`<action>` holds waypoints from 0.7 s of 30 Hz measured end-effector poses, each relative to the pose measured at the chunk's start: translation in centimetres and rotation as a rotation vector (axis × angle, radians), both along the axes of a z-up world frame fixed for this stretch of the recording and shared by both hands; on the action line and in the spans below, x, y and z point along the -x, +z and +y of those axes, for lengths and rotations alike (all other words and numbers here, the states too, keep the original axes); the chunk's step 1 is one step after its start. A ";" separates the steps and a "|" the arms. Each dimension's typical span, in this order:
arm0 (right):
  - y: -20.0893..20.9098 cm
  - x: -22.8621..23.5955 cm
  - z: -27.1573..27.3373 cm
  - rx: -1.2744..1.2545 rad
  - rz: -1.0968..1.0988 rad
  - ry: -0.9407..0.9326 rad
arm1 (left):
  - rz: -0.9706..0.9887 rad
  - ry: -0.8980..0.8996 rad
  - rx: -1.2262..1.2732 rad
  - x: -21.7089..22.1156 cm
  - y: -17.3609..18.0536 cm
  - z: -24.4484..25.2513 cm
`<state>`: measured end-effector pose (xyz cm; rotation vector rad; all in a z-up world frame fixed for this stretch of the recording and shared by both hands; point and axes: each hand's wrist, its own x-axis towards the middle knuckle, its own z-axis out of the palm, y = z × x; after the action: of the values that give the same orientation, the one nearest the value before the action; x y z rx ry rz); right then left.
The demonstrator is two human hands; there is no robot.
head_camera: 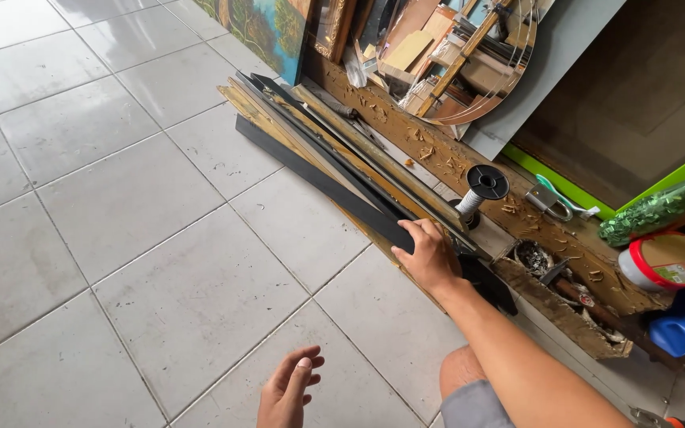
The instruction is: Assembling a picture frame by aligning wooden pieces and applying glue to the joints.
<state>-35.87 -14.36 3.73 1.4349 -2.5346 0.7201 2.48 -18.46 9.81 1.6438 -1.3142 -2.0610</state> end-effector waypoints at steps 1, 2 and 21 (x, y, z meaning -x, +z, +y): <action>-0.9 0.7 -0.1 0.049 0.036 0.029 | -0.002 -0.005 0.004 0.0 0.1 0.0; -0.8 0.7 -0.2 0.048 0.034 0.028 | -0.004 -0.006 0.002 0.0 -0.3 -0.3; -0.6 7.9 3.5 -0.053 0.096 -0.420 | 0.020 -0.009 0.084 0.7 1.5 -0.5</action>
<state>-43.76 -10.90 3.08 0.8745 -2.6633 0.5012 1.80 -18.99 11.34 1.5809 -1.3841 -1.9927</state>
